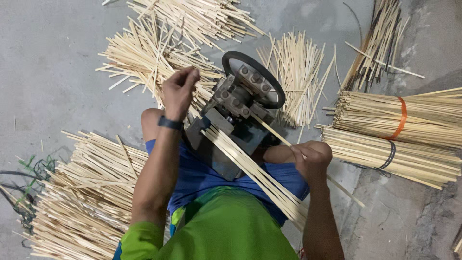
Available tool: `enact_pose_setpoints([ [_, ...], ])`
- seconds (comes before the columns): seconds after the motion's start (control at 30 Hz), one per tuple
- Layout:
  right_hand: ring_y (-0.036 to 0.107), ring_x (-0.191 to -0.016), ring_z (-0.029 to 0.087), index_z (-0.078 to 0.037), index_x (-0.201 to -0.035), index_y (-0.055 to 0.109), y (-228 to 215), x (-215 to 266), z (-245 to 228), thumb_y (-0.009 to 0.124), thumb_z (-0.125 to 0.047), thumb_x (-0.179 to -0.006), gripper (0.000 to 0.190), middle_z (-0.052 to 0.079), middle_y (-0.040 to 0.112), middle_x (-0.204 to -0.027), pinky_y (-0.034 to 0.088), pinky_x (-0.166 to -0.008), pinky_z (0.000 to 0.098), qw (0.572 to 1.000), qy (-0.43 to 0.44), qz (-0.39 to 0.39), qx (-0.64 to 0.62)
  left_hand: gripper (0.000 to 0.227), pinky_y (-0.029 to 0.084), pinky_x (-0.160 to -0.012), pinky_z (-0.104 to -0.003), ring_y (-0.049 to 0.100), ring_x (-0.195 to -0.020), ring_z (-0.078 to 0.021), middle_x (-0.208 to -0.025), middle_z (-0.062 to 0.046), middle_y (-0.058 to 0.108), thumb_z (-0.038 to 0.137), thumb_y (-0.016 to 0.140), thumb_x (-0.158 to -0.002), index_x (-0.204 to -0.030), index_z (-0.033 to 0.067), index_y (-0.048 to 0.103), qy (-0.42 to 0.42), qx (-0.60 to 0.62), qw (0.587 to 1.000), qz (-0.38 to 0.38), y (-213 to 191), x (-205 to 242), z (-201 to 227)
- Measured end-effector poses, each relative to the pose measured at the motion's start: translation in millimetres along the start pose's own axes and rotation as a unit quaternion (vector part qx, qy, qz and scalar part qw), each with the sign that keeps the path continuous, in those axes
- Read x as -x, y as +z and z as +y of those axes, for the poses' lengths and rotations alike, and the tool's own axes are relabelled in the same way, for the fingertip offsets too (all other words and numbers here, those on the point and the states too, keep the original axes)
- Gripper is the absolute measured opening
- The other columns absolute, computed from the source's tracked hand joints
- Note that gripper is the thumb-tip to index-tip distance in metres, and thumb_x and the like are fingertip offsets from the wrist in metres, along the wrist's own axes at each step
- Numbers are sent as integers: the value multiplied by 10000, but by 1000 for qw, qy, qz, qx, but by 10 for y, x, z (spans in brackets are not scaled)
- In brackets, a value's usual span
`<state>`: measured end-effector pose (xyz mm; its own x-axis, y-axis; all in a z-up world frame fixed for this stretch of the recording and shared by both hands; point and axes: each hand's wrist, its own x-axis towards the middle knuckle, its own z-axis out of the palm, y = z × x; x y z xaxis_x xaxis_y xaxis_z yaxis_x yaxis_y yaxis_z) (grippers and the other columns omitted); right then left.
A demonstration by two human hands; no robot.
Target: The person feeds thin bamboo sticks into a processing machine one by one, then pauses to gather a bundle of sticks from the floor and continues feeding the machine by hand.
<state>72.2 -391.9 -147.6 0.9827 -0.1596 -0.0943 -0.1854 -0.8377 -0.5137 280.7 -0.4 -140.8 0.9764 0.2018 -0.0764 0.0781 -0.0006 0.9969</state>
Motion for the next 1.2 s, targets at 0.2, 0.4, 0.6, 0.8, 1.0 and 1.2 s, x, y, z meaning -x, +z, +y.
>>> enact_pose_setpoints([
  [0.2, 747, -814, 304, -65, -1059, 805, 96, -172, -294, 701, -326, -959, 298, 179, 770, -987, 585, -784, 412, 999, -8, 8, -38, 363, 515, -536, -242, 672, -694, -108, -923, -78, 787, 304, 746, -941, -1166, 19, 732, -114, -26, 991, -65, 284, -271, -225],
  [0.4, 756, -791, 258, -85, -1120, 761, 380, -25, -312, 675, -308, -979, 277, 166, 772, -883, 588, -756, 378, 985, 106, -132, -14, 310, 485, -500, -232, 630, -629, -82, -858, -65, 801, 309, 697, -989, -952, 14, 784, -107, 13, 992, -64, 308, -394, -208],
  [0.6, 744, -803, 206, 1, -980, 760, 471, 299, -403, 699, -175, -898, 204, 126, 775, -877, 588, -759, 374, 951, 42, -255, -169, 283, 481, -489, -228, 663, -642, -63, -863, -70, 802, 310, 687, -983, -992, 46, 786, -51, 58, 997, -20, 82, -570, -16],
  [0.8, 702, -869, 215, 3, -1043, 666, 85, 313, -489, 696, -180, -926, 219, 139, 745, -955, 559, -822, 361, 943, 185, -245, -129, 371, 552, -516, -283, 668, -606, -124, -703, -48, 664, 365, 605, -1054, -1123, 22, 727, -6, 222, 972, 82, -248, -663, 164],
  [1.0, 729, -868, 208, -35, -1046, 749, 171, 338, -462, 699, -191, -918, 208, 121, 768, -984, 563, -813, 353, 949, 95, -282, -108, 385, 374, -394, -240, 498, -479, -74, -634, 9, 562, 409, 614, -1025, -1119, 62, 751, -83, 185, 976, 84, -171, -465, -121],
  [1.2, 725, -848, 210, -28, -990, 732, 138, 470, -424, 789, -184, -840, 224, 123, 750, -963, 567, -775, 343, 958, 88, -252, -104, 333, 328, -398, -215, 452, -447, -64, -630, 17, 577, 383, 724, -979, -1034, 55, 746, -165, 187, 965, 78, -92, -231, -314],
])
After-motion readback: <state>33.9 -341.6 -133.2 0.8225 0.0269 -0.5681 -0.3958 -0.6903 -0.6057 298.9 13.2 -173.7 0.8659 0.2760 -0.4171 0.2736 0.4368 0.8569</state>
